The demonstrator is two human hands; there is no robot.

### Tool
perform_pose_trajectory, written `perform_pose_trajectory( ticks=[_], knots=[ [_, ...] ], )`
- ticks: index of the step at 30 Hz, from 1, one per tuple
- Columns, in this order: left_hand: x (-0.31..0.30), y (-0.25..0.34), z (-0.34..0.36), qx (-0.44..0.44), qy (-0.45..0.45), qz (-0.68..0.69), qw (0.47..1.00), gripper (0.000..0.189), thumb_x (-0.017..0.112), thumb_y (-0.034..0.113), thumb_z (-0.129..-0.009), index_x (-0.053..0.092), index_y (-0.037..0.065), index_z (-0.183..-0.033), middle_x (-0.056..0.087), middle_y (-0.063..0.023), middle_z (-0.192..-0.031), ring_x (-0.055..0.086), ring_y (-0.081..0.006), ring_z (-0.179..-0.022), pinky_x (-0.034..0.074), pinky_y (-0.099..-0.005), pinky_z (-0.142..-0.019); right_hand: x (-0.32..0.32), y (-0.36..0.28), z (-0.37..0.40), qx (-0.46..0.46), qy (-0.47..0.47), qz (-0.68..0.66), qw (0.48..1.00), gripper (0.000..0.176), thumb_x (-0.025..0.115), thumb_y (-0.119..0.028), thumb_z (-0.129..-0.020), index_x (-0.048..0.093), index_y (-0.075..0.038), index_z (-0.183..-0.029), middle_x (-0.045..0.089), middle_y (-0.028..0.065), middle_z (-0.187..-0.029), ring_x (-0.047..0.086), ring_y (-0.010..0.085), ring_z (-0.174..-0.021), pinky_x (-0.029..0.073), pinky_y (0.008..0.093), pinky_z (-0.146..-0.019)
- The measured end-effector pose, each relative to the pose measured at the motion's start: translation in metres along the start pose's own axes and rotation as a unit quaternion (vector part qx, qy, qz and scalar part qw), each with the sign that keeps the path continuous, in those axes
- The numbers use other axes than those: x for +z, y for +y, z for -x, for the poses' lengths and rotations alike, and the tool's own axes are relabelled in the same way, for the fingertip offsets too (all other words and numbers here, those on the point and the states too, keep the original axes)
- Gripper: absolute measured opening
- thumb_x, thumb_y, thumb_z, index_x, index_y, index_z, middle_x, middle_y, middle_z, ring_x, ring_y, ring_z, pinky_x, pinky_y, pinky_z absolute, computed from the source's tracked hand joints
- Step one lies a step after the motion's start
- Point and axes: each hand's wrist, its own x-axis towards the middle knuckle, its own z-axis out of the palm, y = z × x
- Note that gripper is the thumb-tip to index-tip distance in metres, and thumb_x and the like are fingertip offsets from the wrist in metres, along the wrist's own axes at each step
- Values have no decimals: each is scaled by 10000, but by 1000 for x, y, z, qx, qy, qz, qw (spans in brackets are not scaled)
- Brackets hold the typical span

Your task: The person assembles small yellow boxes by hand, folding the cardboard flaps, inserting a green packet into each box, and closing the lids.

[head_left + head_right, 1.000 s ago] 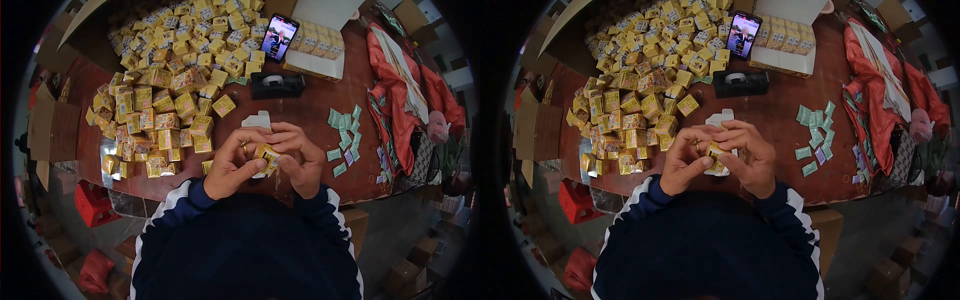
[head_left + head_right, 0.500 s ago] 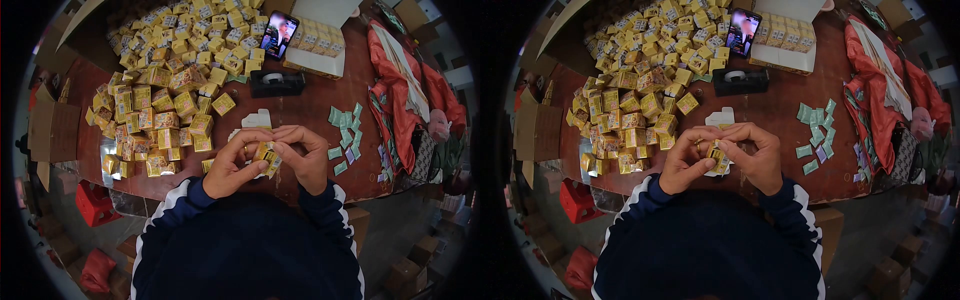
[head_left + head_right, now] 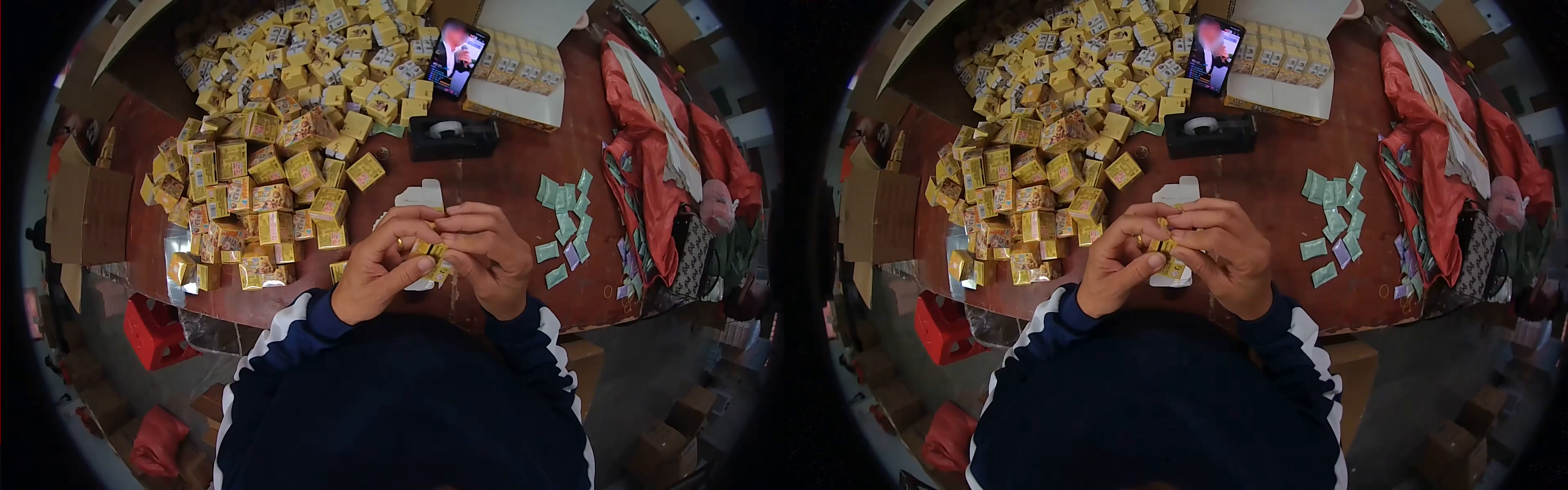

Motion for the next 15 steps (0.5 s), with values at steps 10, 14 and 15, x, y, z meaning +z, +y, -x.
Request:
perform_pose_trajectory(
  ticks=[10, 14, 15],
  knots=[
    [-4, 18, -7, -115, -86, -70, 987, 838, 686, -52, -847, 243, 89, -1545, 202, -132, -1598, 458, -285, -1365, 470, -374, -1031, -33, -10, -6, 135, -245, 38, 959, 447, 773, -147, -788, 645, -70, -1210, 665, 129, -1158, 625, 319, -1024, 496, 394, -896],
    [-12, 22, -14, -92, 3, -80, 993, 1144, 891, 156, -722, 133, 81, -1576, 265, -150, -1580, 434, -306, -1386, 408, -421, -1104, -34, -3, 12, 233, -160, -116, 952, 451, 775, -121, -818, 621, -28, -1232, 581, 73, -1165, 608, 176, -1034, 515, 329, -908],
    [-11, 23, -19, -76, 61, -42, 994, 1187, 928, 209, -669, 162, 66, -1565, 343, -167, -1540, 442, -304, -1379, 382, -435, -1122, -32, -1, 16, 255, -82, -168, 949, 464, 771, -117, -833, 566, -24, -1238, 563, 58, -1161, 583, 138, -1075, 502, 314, -929]
  ],
)
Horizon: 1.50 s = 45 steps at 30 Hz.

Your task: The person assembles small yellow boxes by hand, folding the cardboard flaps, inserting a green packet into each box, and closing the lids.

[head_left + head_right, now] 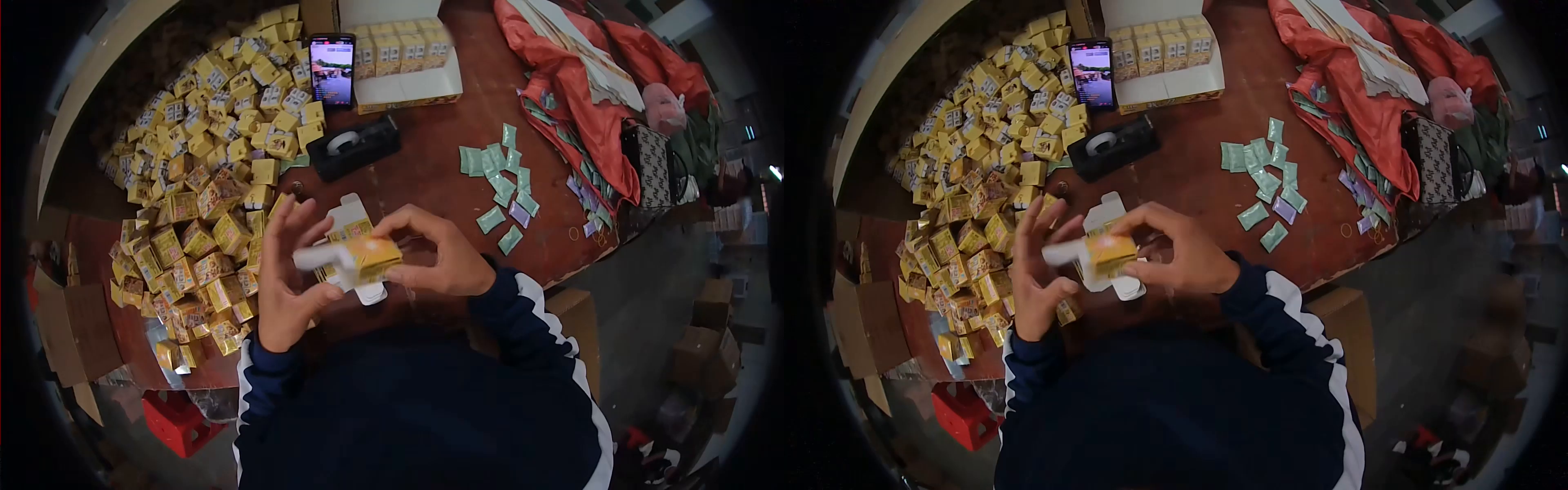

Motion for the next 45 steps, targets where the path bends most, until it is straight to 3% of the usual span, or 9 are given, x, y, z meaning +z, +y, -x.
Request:
perform_pose_trajectory(
  ticks=[3, 8, 12, 14, 21, 29, 33, 35, 45],
  knots=[
    [6, -6, 1, -36, 16, 47, 998, 1148, 919, 181, -681, 186, 49, -1555, 407, -168, -1494, 460, -290, -1358, 393, -424, -1113, 13, 14, 6, 14, 111, -129, 985, 495, 784, -107, -827, 507, -37, -1231, 557, 56, -1158, 570, 131, -1109, 489, 297, -938],
    [17, -21, 6, -29, 23, 74, 997, 626, 730, -6, -859, 415, -12, -1400, 614, -118, -1269, 589, -175, -1168, 457, -317, -1019, 11, 9, 1, -4, 43, -111, 993, 435, 779, -84, -833, 536, -59, -1192, 571, 52, -1170, 569, 103, -1106, 502, 267, -855],
    [5, -12, 9, -32, 11, 33, 999, 642, 717, -9, -869, 397, -11, -1425, 607, -111, -1279, 584, -177, -1185, 459, -320, -1019, -105, 21, -10, 42, 273, 387, 880, 360, 746, -48, -814, 655, -80, -1161, 673, 70, -1119, 652, 181, -1027, 518, 298, -857],
    [3, -9, 11, -29, -26, -67, 997, 654, 706, -11, -878, 384, -8, -1447, 606, -107, -1290, 580, -178, -1199, 457, -321, -1024, -147, 46, -6, 6, 220, 572, 790, 435, 768, -64, -769, 651, -85, -1188, 671, 91, -1145, 632, 293, -1070, 519, 369, -889],
    [3, -7, 13, -117, -52, -53, 990, 713, 700, -17, -878, 344, 30, -1493, 602, -99, -1283, 581, -187, -1203, 480, -346, -1019, -168, 66, -7, 49, 152, 565, 809, 358, 776, -83, -757, 693, -90, -1105, 673, 86, -1146, 599, 308, -1112, 499, 403, -923],
    [-2, -17, 11, -60, 30, 4, 998, 604, 751, -16, -836, 456, 36, -1361, 596, -70, -1244, 602, -178, -1155, 491, -326, -993, -160, 79, 5, -119, 248, 629, 728, 254, 747, -56, -778, 710, -102, -1025, 678, 58, -986, 633, 273, -956, 535, 363, -775],
    [1, -30, 12, -44, 37, -90, 994, 589, 783, 8, -812, 509, 25, -1333, 595, -84, -1242, 608, -188, -1140, 511, -329, -969, -94, -2, -5, -85, 302, 442, 841, 221, 727, 14, -810, 695, -70, -1012, 684, 72, -966, 653, 198, -898, 530, 311, -741],
    [9, -26, 7, 16, 24, -185, 982, 587, 796, 12, -789, 541, 21, -1318, 590, -99, -1248, 612, -207, -1140, 525, -329, -950, -45, -33, -8, -24, 272, 126, 954, 196, 742, 66, -786, 697, -33, -949, 684, 79, -959, 651, 164, -878, 515, 271, -721],
    [19, -10, 14, 71, -4, -204, 976, 631, 814, 29, -765, 555, 27, -1340, 589, -118, -1251, 619, -244, -1135, 542, -325, -935, 12, -40, -19, -140, 70, 361, 919, 162, 800, 19, -743, 714, -33, -871, 659, 64, -916, 616, 159, -881, 509, 293, -690]
  ],
)
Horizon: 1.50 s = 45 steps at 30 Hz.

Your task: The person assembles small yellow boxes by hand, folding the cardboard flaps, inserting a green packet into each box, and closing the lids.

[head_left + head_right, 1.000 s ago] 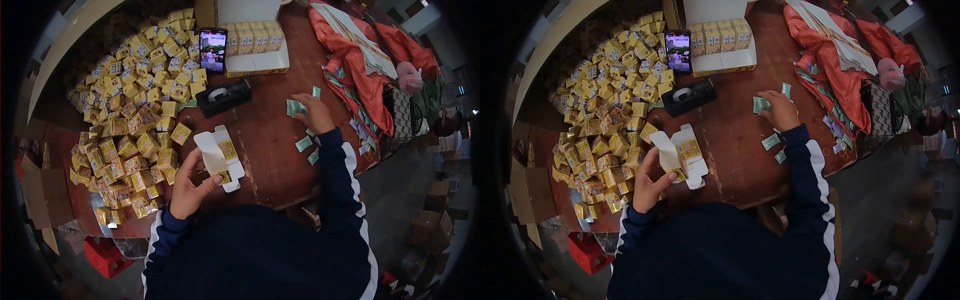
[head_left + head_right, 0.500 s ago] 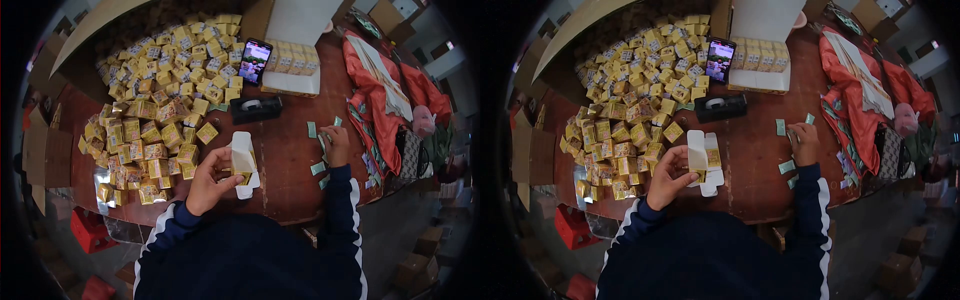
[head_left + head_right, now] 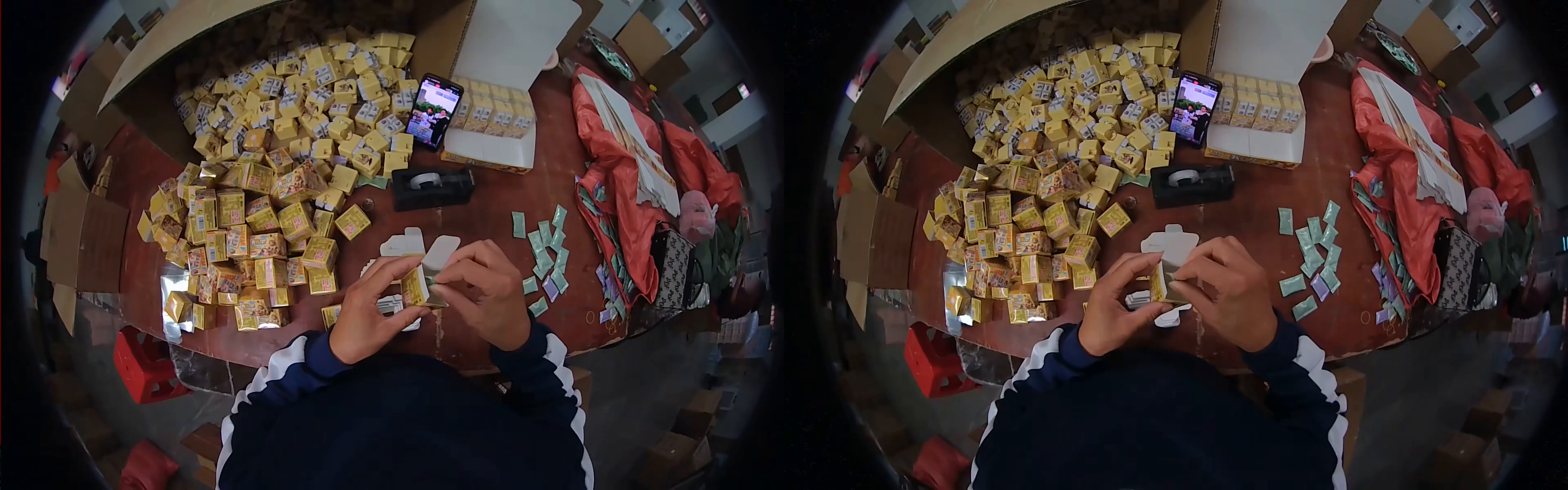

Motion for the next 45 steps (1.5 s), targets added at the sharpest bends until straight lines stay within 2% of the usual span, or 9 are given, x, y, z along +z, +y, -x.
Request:
perform_pose_trajectory(
  ticks=[3, 6, 8, 9, 12, 24, 33, 35, 45],
  knots=[
    [3, 1, 1, 9, 15, -14, 1000, 641, 824, 42, -764, 553, 32, -1345, 595, -123, -1247, 615, -237, -1154, 541, -331, -940, 0, 0, -1, -35, -28, 49, 998, 177, 783, -2, -767, 751, -52, -933, 633, 91, -1022, 599, 165, -865, 506, 307, -708],
    [3, 1, 3, -32, 38, 113, 992, 587, 787, 21, -810, 554, 40, -1349, 570, -115, -1275, 606, -230, -1174, 535, -338, -957, -6, 3, 2, 12, -38, -59, 997, 236, 747, -175, -866, 747, -44, -1063, 583, 135, -1190, 615, 205, -952, 510, 316, -810],
    [2, 0, 3, 2, 33, 209, 977, 531, 731, -17, -859, 551, 48, -1354, 529, -103, -1312, 599, -219, -1183, 531, -335, -965, -11, 11, -3, -70, 24, -167, 983, 417, 737, -246, -878, 677, -46, -1239, 594, 153, -1177, 619, 286, -1076, 509, 348, -902],
    [1, 0, 3, 3, 33, 209, 977, 531, 731, -17, -859, 551, 48, -1354, 529, -103, -1312, 599, -219, -1183, 531, -335, -965, -10, 22, -2, -102, -22, -130, 986, 552, 714, -321, -897, 595, 0, -1330, 564, 188, -1299, 580, 323, -1195, 479, 383, -989],
    [0, -1, 1, 19, -3, 229, 973, 468, 684, -35, -892, 565, 41, -1338, 497, -94, -1323, 594, -210, -1179, 530, -325, -964, 20, 22, 8, -84, -50, -203, 974, 587, 726, -325, -882, 580, 5, -1344, 561, 207, -1331, 588, 348, -1186, 482, 399, -980],
    [-5, 0, 9, -14, -56, 191, 980, 211, 666, 16, -930, 688, 23, -1139, 467, -95, -1329, 581, -167, -1129, 527, -295, -925, 31, 17, 5, -133, 22, -137, 981, 394, 678, -134, -869, 655, 38, -1222, 615, 238, -1268, 623, 369, -1161, 504, 418, -974],
    [4, -1, 5, 60, 17, 257, 964, 436, 675, -41, -906, 494, 15, -1298, 500, -110, -1348, 567, -223, -1218, 510, -318, -965, 38, 6, 6, -139, 54, -112, 982, 260, 598, -27, -885, 690, 60, -1112, 676, 197, -1186, 617, 397, -1186, 495, 450, -1002],
    [4, 2, 5, 2, 37, 297, 954, 458, 672, -45, -905, 476, 12, -1315, 517, -113, -1328, 570, -229, -1217, 514, -328, -971, 40, 4, 6, -116, 70, -145, 980, 238, 608, -16, -880, 696, 52, -1091, 683, 192, -1176, 623, 397, -1177, 498, 452, -995],
    [-6, 9, 3, -34, 40, 186, 981, 575, 720, -11, -876, 438, 23, -1376, 510, -111, -1363, 587, -218, -1203, 523, -325, -955, 41, 10, 5, -66, 19, -269, 961, 259, 742, -67, -853, 719, 3, -1101, 702, 149, -1178, 584, 342, -1223, 433, 435, -1066]
  ],
)
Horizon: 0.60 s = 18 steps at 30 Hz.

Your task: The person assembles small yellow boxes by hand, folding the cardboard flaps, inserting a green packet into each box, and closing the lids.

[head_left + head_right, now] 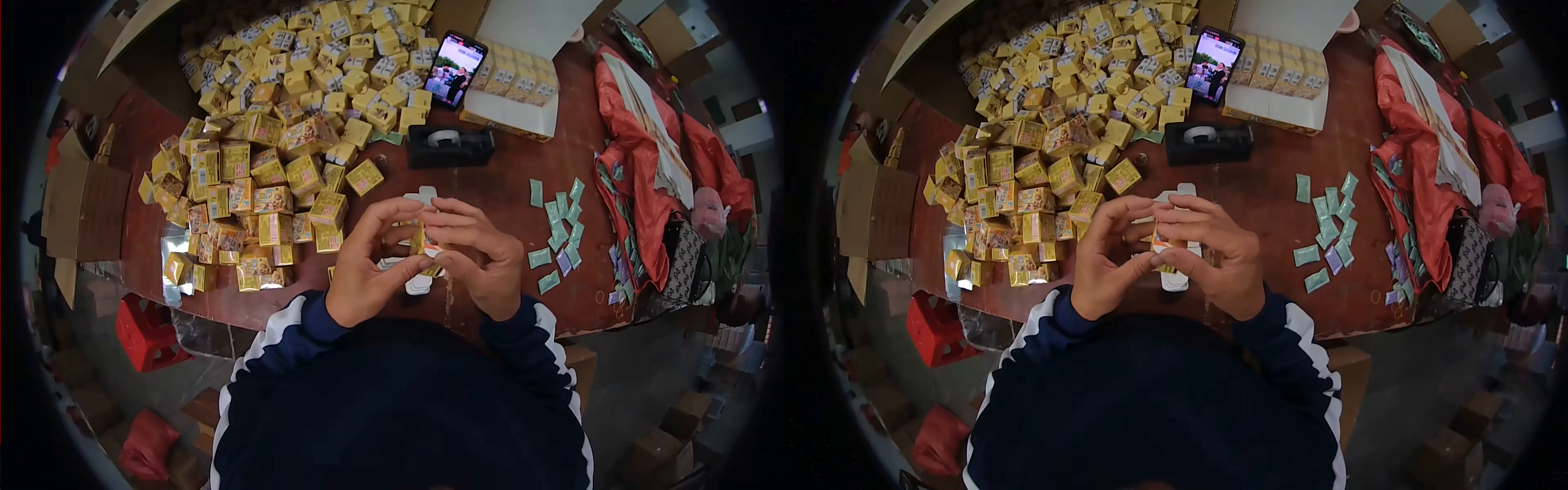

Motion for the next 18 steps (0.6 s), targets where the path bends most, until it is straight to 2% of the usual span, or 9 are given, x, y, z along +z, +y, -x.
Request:
perform_pose_trajectory(
  ticks=[2, 3, 5, 12, 14, 18],
  knots=[
    [-1, -1, -1, -11, -2, 5, 1000, 598, 723, -18, -870, 427, 27, -1387, 500, -113, -1383, 587, -217, -1204, 518, -329, -964, 5, -6, -2, 87, 55, -73, 992, 237, 740, -42, -852, 728, 2, -1085, 702, 145, -1181, 586, 316, -1224, 452, 419, -1047],
    [-1, -4, -2, 0, -5, -13, 1000, 603, 728, -16, -865, 427, 27, -1386, 508, -114, -1375, 585, -217, -1207, 516, -333, -967, 5, -7, -3, 89, 55, -74, 992, 237, 740, -42, -852, 728, 2, -1085, 702, 145, -1181, 586, 316, -1224, 452, 419, -1047],
    [-1, -5, -3, 9, -8, -30, 999, 609, 733, -15, -861, 427, 27, -1385, 516, -115, -1366, 583, -217, -1211, 514, -337, -970, 1, -9, -3, 112, 51, -49, 991, 243, 705, 59, -838, 717, 37, -1081, 703, 183, -1156, 583, 297, -1234, 465, 385, -1040],
    [0, -7, -1, -9, -17, -38, 999, 583, 749, 6, -854, 451, 30, -1354, 553, -107, -1310, 560, -206, -1238, 500, -355, -1000, -8, -7, -5, 109, 14, 4, 994, 190, 684, 33, -863, 729, 46, -1048, 708, 186, -1144, 620, 305, -1179, 480, 394, -1015],
    [0, -8, -1, -16, -8, -23, 1000, 564, 744, 8, -860, 457, 28, -1345, 551, -105, -1309, 556, -206, -1244, 497, -358, -1005, -3, -8, -4, 76, 18, 49, 996, 189, 668, 9, -882, 731, 49, -1056, 712, 181, -1139, 622, 321, -1177, 479, 409, -1008],
    [0, -14, 0, 14, -10, 1, 1000, 496, 718, 4, -883, 480, 35, -1318, 539, -103, -1321, 574, -195, -1212, 520, -330, -959, -4, -4, -1, 57, 14, 60, 996, 220, 658, -7, -892, 727, 37, -1096, 712, 173, -1140, 620, 330, -1179, 483, 409, -999]
  ],
)
